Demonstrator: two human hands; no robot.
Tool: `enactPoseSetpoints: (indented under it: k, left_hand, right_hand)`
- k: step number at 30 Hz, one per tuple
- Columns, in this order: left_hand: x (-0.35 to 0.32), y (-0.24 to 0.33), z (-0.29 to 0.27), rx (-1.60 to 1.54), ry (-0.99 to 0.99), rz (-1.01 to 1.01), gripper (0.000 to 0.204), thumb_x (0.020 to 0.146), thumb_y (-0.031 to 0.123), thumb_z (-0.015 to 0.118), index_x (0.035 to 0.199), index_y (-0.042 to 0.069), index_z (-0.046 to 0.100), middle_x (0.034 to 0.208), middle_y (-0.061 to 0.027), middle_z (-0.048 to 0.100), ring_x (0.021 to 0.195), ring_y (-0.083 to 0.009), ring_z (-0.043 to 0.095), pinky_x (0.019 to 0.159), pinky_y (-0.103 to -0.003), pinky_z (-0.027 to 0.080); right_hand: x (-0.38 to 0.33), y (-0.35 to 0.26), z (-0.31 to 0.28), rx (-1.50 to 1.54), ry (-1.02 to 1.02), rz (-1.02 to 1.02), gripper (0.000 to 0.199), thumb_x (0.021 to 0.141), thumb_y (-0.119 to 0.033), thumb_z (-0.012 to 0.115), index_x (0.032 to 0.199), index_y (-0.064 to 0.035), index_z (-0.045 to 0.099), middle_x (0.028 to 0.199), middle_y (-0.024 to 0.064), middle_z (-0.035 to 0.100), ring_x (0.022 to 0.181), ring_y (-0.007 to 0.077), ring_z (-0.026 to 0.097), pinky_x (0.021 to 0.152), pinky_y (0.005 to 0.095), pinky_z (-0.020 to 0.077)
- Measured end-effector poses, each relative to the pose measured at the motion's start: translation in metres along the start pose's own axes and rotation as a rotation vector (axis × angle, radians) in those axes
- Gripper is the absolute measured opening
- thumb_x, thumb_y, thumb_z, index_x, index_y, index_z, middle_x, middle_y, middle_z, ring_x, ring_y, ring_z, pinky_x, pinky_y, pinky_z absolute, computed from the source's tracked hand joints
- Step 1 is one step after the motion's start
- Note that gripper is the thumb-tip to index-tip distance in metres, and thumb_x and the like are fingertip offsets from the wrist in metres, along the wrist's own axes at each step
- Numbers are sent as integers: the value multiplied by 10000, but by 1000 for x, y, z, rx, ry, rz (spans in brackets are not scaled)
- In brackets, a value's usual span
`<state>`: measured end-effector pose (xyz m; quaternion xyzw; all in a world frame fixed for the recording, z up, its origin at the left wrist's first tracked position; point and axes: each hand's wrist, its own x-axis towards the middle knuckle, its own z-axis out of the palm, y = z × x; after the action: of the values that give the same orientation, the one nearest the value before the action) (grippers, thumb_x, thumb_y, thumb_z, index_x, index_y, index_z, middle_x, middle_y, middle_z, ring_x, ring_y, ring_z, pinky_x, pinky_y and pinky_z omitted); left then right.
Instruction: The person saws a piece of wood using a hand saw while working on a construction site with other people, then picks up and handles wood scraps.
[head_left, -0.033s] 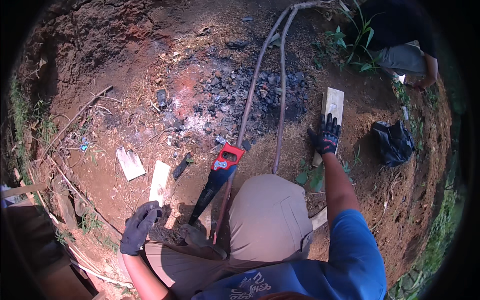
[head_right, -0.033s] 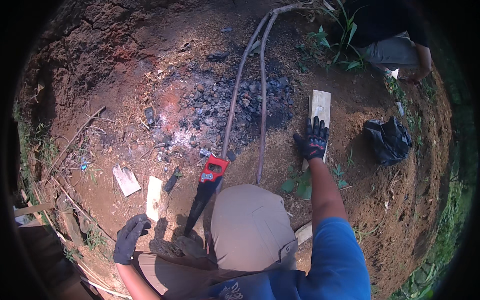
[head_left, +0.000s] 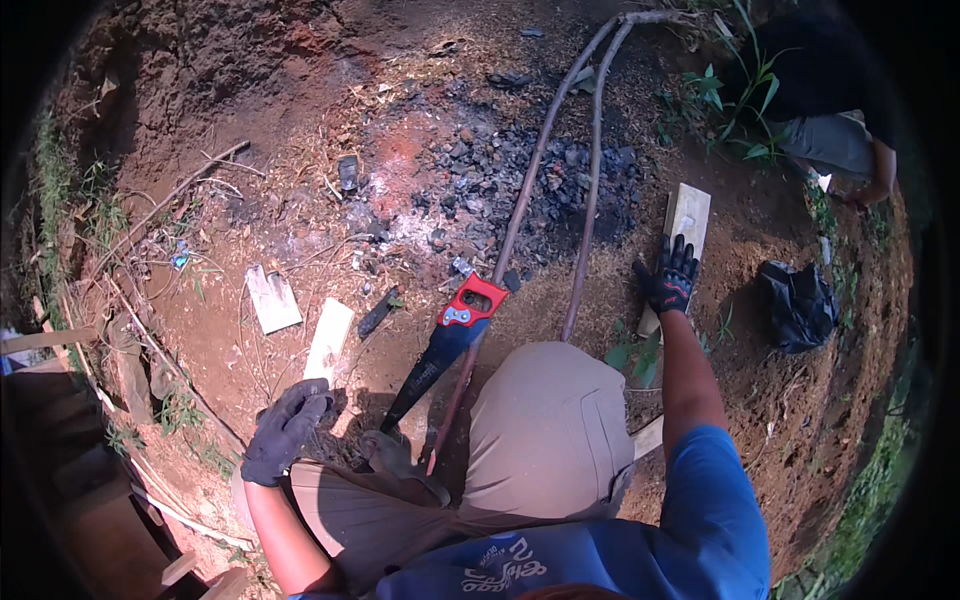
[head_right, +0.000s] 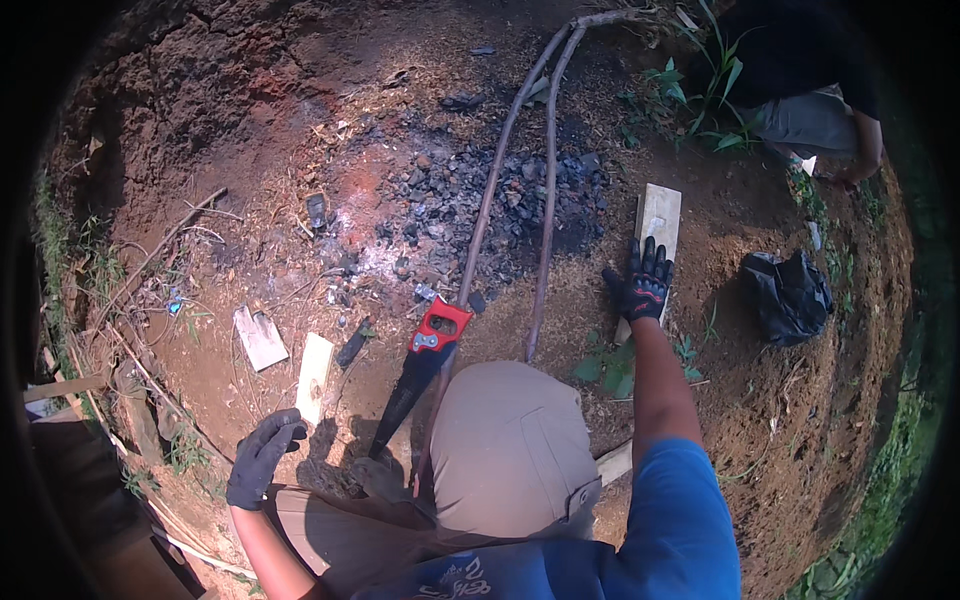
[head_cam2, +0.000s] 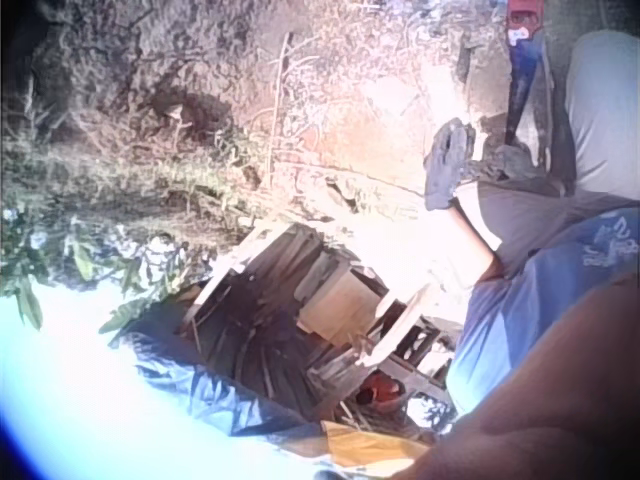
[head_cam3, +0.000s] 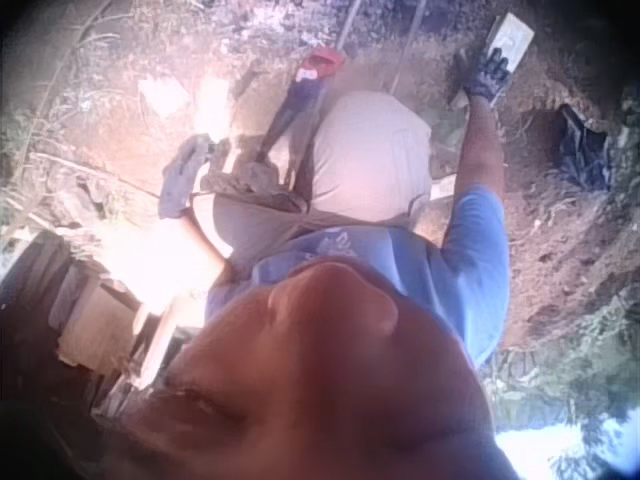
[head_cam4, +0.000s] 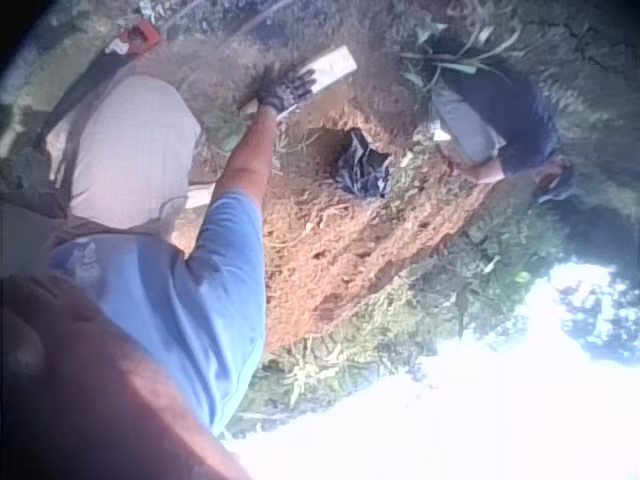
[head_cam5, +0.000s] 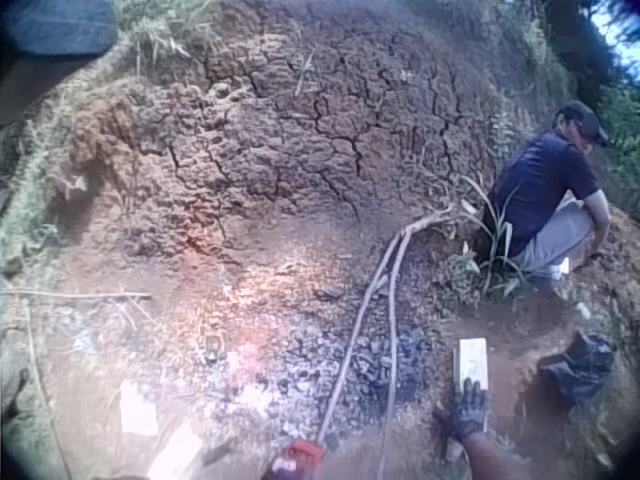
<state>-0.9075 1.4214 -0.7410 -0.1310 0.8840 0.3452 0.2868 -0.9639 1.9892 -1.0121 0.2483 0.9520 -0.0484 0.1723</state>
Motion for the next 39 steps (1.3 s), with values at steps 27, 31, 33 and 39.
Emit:
enactPoseSetpoints:
  k: [27, 31, 33, 39]
  left_hand:
    - [108, -204, -75, 345, 243, -50, 694, 970, 557, 583, 1470, 78, 535, 1446, -223, 590, 1330, -392, 576, 1117, -463, 448]
    - [159, -288, -9, 471, 118, -119, 888, 902, 525, 668, 1565, 12, 376, 1568, -235, 447, 1461, -374, 432, 1202, -457, 359]
    - [182, -317, 14, 593, 283, -13, 863, 873, 501, 701, 1537, 29, 416, 1534, -231, 486, 1415, -375, 484, 1173, -465, 392]
    - [214, -351, 29, 846, 538, 123, 874, 766, 510, 794, 1464, 61, 521, 1448, -199, 570, 1323, -367, 572, 1127, -477, 438]
  right_hand:
    - [-284, 164, 223, 746, -306, 707, 651, 968, -423, 668, 1474, -66, 467, 1416, 213, 561, 1259, 361, 595, 1052, 493, 476]
    - [-289, 160, 211, 709, -329, 712, 629, 950, -406, 686, 1442, -63, 497, 1375, 208, 586, 1228, 357, 611, 1030, 490, 487]
    - [-290, 158, 205, 694, -330, 709, 617, 941, -398, 695, 1426, -62, 511, 1354, 206, 598, 1213, 355, 619, 1018, 488, 492]
    - [-305, 152, 200, 681, -341, 728, 584, 915, -372, 722, 1377, -57, 555, 1292, 199, 636, 1166, 349, 643, 984, 483, 509]
